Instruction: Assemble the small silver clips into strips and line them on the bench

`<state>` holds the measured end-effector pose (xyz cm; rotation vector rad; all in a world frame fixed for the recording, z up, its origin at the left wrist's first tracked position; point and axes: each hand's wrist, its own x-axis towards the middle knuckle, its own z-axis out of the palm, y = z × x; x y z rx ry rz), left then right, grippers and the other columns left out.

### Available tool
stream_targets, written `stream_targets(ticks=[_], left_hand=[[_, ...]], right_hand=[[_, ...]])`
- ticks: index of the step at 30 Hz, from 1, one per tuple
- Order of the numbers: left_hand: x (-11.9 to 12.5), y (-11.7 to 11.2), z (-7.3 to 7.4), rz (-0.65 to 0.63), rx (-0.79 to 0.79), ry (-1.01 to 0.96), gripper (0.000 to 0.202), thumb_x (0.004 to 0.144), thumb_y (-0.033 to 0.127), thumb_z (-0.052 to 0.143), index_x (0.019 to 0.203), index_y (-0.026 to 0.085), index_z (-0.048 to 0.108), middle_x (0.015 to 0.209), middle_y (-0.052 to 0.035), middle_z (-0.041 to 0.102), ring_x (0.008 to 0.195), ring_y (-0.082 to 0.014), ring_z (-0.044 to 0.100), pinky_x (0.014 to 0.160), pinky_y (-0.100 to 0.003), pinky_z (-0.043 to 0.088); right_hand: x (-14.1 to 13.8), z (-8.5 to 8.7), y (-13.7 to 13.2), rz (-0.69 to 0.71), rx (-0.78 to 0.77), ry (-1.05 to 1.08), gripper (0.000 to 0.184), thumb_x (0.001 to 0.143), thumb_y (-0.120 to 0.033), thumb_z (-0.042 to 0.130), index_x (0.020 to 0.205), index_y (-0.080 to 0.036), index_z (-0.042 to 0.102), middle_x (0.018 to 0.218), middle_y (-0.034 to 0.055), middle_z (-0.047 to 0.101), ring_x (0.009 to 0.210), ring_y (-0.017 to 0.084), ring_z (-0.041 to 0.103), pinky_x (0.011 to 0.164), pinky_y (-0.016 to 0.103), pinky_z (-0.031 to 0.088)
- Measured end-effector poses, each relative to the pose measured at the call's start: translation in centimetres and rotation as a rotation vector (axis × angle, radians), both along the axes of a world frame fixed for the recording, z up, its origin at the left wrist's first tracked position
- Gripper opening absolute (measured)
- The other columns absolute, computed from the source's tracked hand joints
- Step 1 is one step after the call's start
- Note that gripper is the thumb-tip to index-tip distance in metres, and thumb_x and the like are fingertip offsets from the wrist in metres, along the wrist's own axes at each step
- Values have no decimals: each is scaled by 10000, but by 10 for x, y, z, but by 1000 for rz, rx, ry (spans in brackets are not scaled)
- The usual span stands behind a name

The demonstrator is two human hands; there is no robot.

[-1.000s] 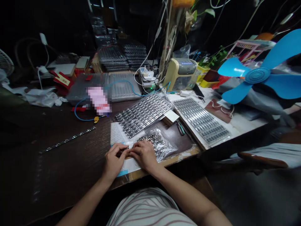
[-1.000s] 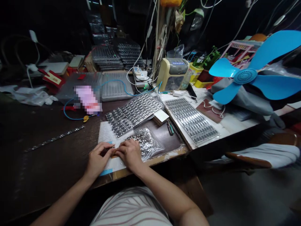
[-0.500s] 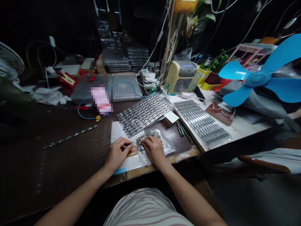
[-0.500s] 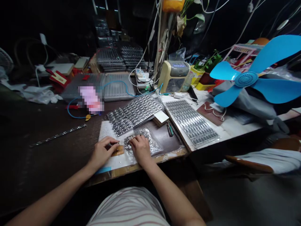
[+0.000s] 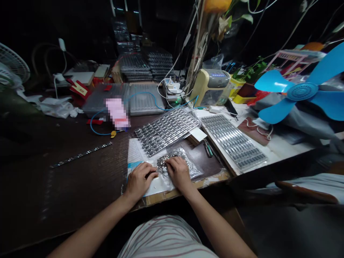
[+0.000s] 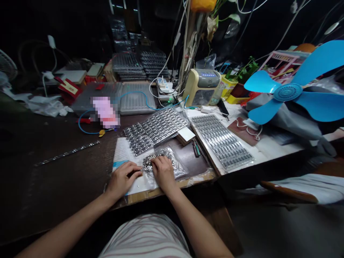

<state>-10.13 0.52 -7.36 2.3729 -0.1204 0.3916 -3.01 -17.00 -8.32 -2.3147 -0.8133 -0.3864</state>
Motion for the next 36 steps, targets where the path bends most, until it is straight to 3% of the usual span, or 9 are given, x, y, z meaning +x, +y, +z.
stream_targets(ticks=[14,17,22,25,31,36], left_hand=[[0,2,0,-6,-83,-12,108,827,246,602,861,218,700,838,-45,668,821,-184,608,753,-307,469],[19,32,8,113,-88,-91,141,828,273,593,901,217,700,874,-44,676,833,-182,613,758,-295,471],[66,127,20,413,168,-45,187,806,329,586,856,205,717,883,-44,689,778,-189,612,734,-290,462],[79,161,18,459,243,-17,182,787,335,597,827,215,727,907,-58,702,817,-225,615,751,-324,439],[72,170,6,474,312,12,202,805,356,564,803,222,715,914,-62,718,877,-260,624,779,-349,407],[81,163,13,435,334,25,220,813,345,537,874,220,707,975,-66,715,916,-255,630,816,-351,405]], right_hand=[[6,-7,0,71,33,-31,164,904,-168,529,990,-220,659,914,47,667,879,188,574,772,321,440],[7,-10,0,89,54,-37,196,907,-148,511,1015,-225,655,935,49,677,876,187,590,774,325,449],[6,-7,-2,76,108,-11,174,906,-148,487,972,-205,638,905,51,681,859,198,591,766,334,454],[4,-2,-2,80,128,-21,177,910,-149,481,991,-199,630,910,51,685,856,196,593,769,331,447],[-11,12,20,132,66,97,47,839,-227,652,793,-229,642,780,-4,682,765,176,593,724,299,414],[-23,15,39,174,28,129,43,809,-253,699,772,-257,678,819,-18,691,785,162,581,718,288,382]])
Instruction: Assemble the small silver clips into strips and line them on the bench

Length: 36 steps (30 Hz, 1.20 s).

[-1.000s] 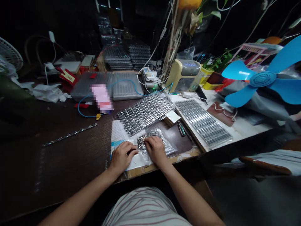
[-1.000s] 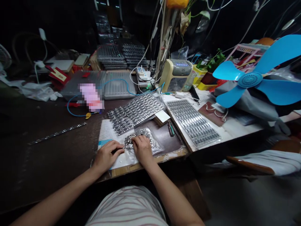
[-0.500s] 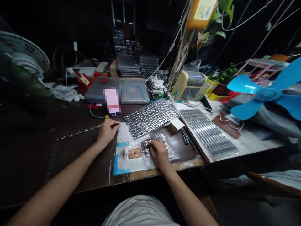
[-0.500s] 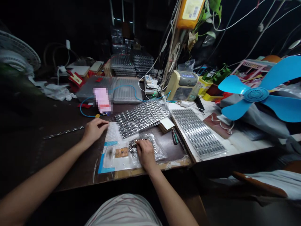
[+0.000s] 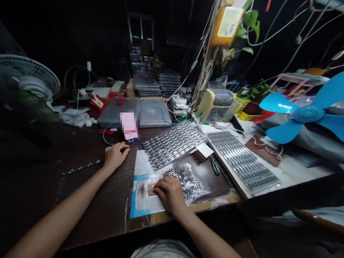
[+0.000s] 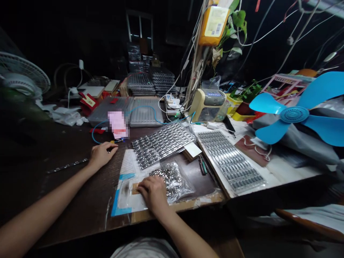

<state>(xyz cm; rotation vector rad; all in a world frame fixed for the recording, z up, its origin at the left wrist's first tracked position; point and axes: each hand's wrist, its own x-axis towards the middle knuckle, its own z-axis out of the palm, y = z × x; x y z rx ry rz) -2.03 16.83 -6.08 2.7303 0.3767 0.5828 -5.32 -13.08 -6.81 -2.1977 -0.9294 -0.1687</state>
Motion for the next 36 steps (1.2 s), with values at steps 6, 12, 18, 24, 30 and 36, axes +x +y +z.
stream_targets(ticks=[6,12,18,24,30,36], left_hand=[[55,-32,9,-106,-4,54,211,814,342,545,864,244,724,938,-44,733,905,-248,646,831,-352,417],[69,-40,19,-41,-49,90,208,799,350,551,812,208,702,838,-79,730,813,-269,659,731,-347,466],[1,-56,27,-277,-500,60,370,842,390,463,1114,193,618,978,-52,704,693,-170,662,640,-276,517],[-79,-110,5,-317,-634,138,269,816,380,542,945,196,692,894,-48,713,757,-179,654,644,-264,520],[-96,-139,-13,-254,-546,42,164,825,314,580,876,207,693,884,-40,708,738,-169,653,620,-250,510],[-97,-146,-19,-314,-431,-15,143,856,308,581,890,228,694,895,-31,684,825,-174,636,722,-272,492]], right_hand=[[-1,-6,2,0,-78,-40,59,852,-281,651,849,-286,710,878,-8,679,812,153,556,713,293,363],[2,-1,-17,-98,-150,-112,280,842,-236,648,1120,-265,633,1092,42,638,949,211,534,789,345,398],[17,-6,-38,-212,-270,-153,260,817,-219,679,1073,-220,633,1046,65,640,908,228,539,743,339,417],[24,-15,-32,-221,-178,-143,85,884,-212,592,805,-195,619,841,41,625,780,173,549,699,282,412],[23,-18,-36,-209,-19,-122,168,948,-220,460,878,-187,608,819,52,638,793,185,570,726,308,443],[24,-20,-37,-128,88,-78,157,930,-182,485,997,-214,624,919,47,667,870,181,593,785,306,470]])
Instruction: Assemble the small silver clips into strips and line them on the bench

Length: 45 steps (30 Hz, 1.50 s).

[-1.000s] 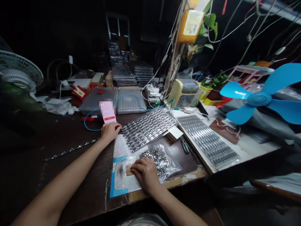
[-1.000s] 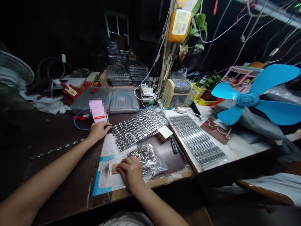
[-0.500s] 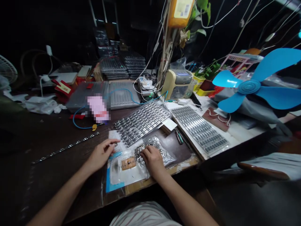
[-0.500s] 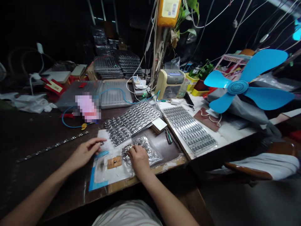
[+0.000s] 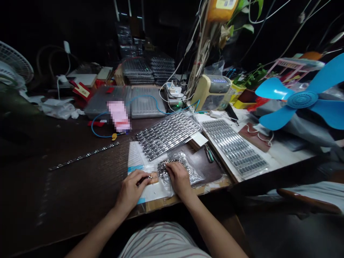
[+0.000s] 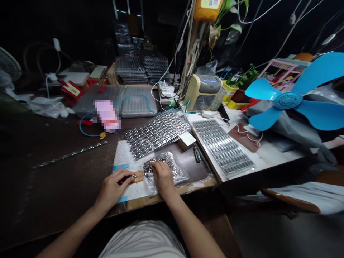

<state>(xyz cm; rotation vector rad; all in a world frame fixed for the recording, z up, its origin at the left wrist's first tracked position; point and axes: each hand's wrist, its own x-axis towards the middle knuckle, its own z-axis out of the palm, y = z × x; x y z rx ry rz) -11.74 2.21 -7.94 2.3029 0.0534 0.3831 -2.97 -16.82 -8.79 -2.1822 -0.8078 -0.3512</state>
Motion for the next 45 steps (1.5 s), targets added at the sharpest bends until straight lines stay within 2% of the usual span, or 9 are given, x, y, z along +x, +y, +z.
stream_targets(ticks=[6,12,18,25,32,37,39,42,45], left_hand=[[0,-3,-1,-2,121,-6,133,860,291,585,904,238,699,863,-27,663,827,-180,614,744,-296,473],[1,-5,3,-25,145,1,142,866,281,569,895,224,695,845,-37,655,817,-187,608,735,-307,471],[2,-1,2,42,-28,-39,158,873,299,544,878,209,675,885,-41,669,839,-182,632,750,-294,493],[2,2,-1,94,-125,-56,145,849,313,576,871,213,678,885,-37,670,843,-179,644,700,-262,514],[2,3,0,105,-142,-30,150,839,305,578,872,209,689,890,-41,673,854,-182,640,679,-257,515],[9,2,9,81,-137,26,156,843,301,567,853,202,686,875,-45,674,824,-183,639,656,-262,507],[12,-1,13,28,-101,23,148,844,296,571,859,207,688,865,-44,673,813,-181,633,693,-277,500],[16,-9,14,-51,-42,11,134,846,274,574,879,217,690,860,-43,667,836,-184,621,742,-295,485],[16,-15,11,-72,15,-1,132,847,263,575,898,230,692,864,-44,666,855,-190,612,762,-306,474]], right_hand=[[0,0,1,13,-2,8,141,917,-210,518,934,-234,656,891,46,655,862,183,591,760,304,469],[-1,4,-1,8,-40,12,87,897,-201,568,904,-219,653,875,29,679,845,170,593,763,292,428],[-16,17,20,29,-106,52,68,819,-284,694,785,-234,661,791,-20,684,781,144,589,726,284,378],[-27,14,42,66,-201,-7,70,839,-329,668,885,-300,712,900,-1,671,846,165,547,731,320,348],[-26,15,36,71,-198,0,129,846,-303,659,967,-311,699,941,2,654,866,177,529,725,324,355],[-10,18,17,-34,-266,-50,241,838,-238,660,1075,-285,658,1037,48,639,911,216,522,727,337,371],[-4,17,10,-39,-288,-63,209,838,-250,663,1046,-275,661,1021,50,637,908,216,525,724,333,371],[0,13,6,-55,-273,-54,39,858,-243,640,888,-236,664,908,33,637,858,193,534,715,311,357],[-1,11,7,-79,-256,-53,50,875,-216,611,828,-214,630,859,26,626,835,182,535,717,298,346]])
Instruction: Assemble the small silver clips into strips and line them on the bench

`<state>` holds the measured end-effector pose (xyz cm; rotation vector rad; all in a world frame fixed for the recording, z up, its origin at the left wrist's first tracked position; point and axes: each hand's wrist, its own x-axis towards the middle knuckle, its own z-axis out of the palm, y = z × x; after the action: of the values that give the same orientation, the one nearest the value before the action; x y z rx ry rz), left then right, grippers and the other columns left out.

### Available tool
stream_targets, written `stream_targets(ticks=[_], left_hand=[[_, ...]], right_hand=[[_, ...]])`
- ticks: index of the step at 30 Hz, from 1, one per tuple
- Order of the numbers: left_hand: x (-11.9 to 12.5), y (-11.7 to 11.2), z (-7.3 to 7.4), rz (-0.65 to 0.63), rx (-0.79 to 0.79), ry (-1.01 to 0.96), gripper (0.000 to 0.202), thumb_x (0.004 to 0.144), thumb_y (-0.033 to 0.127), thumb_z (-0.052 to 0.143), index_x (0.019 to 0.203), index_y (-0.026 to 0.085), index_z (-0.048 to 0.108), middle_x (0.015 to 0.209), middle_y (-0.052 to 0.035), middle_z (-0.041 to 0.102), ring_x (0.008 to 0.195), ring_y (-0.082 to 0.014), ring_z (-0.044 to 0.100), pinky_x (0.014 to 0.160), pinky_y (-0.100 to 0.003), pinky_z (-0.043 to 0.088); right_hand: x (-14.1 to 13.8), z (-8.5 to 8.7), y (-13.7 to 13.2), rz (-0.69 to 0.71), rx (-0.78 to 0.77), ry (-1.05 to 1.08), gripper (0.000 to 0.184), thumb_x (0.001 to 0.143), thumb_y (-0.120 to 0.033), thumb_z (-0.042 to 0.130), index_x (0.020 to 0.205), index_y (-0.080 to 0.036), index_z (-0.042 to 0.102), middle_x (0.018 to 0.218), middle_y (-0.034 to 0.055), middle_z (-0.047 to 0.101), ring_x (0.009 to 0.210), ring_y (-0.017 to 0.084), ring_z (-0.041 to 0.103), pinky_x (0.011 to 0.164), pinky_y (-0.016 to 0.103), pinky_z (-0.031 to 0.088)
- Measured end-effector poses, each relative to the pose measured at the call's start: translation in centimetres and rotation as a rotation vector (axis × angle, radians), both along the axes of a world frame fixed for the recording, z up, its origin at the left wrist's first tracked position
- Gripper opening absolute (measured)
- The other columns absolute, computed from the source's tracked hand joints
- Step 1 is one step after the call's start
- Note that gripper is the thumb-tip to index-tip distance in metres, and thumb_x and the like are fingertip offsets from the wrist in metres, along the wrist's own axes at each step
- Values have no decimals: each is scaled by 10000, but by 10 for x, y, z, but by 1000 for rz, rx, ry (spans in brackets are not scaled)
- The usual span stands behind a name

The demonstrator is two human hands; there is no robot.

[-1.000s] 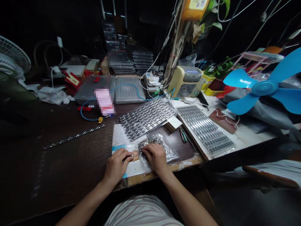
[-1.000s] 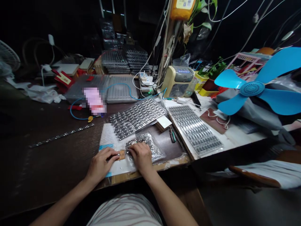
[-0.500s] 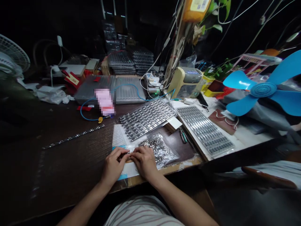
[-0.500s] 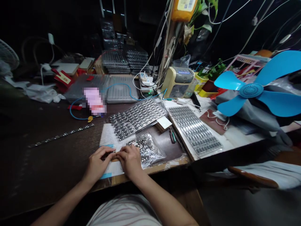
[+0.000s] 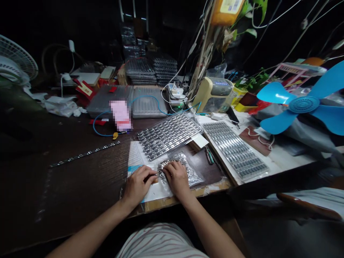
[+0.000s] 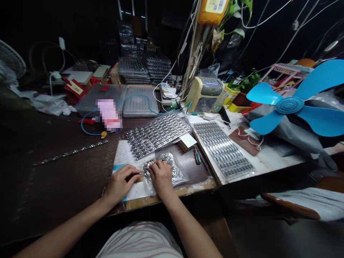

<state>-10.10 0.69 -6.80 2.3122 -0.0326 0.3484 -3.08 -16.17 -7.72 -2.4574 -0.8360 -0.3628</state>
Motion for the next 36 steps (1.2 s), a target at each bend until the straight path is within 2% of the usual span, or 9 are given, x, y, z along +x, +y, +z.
stream_targets(ticks=[6,16,21,23,25,28,30,33,36], left_hand=[[-2,-3,-5,-9,41,-16,114,829,257,611,902,242,697,860,-39,673,846,-189,613,776,-304,471],[-1,-3,-7,-45,26,14,84,815,255,628,855,233,698,847,-44,681,831,-196,611,761,-323,474],[1,0,-3,-59,-29,-9,112,836,239,594,857,229,703,837,-46,681,824,-188,618,756,-309,482],[14,16,3,3,-44,-55,133,841,253,579,880,224,703,862,-42,687,832,-180,623,760,-295,486],[36,46,10,141,-19,-97,162,829,287,582,912,209,698,905,-44,696,833,-180,628,756,-289,489],[73,101,15,319,118,-95,202,803,338,584,841,184,707,894,-56,703,789,-190,630,743,-291,488],[91,130,12,359,203,-83,223,806,340,560,835,181,715,911,-67,705,820,-204,634,780,-303,479],[97,152,2,355,252,-62,224,801,334,546,820,197,721,909,-61,712,838,-218,639,801,-311,467],[90,157,-5,366,299,-43,229,801,335,535,822,206,723,930,-57,716,868,-230,639,810,-319,458]], right_hand=[[-2,0,1,-9,32,14,87,903,-199,523,841,-203,583,828,29,622,816,183,535,723,301,349],[-2,-5,-1,19,113,28,114,916,-196,483,874,-200,589,821,34,637,799,179,559,736,301,395],[1,-4,-3,76,247,58,139,905,-167,489,900,-210,620,854,49,644,839,188,565,743,309,450],[1,-2,-5,103,315,87,145,902,-165,502,925,-218,635,881,50,654,860,187,578,758,313,470],[0,2,-6,137,365,118,141,896,-164,519,926,-222,645,895,46,668,867,180,598,772,309,483],[-7,7,-2,186,388,175,132,875,-144,539,895,-217,646,889,34,683,857,168,622,777,291,488],[-14,8,5,195,369,217,128,852,-128,558,870,-218,647,857,23,686,830,163,629,752,274,485],[-22,7,16,191,299,241,87,833,-154,616,839,-229,659,811,5,691,784,158,630,712,259,466],[-25,2,26,168,206,201,14,819,-240,681,811,-246,671,797,-7,697,766,159,620,709,269,431]])
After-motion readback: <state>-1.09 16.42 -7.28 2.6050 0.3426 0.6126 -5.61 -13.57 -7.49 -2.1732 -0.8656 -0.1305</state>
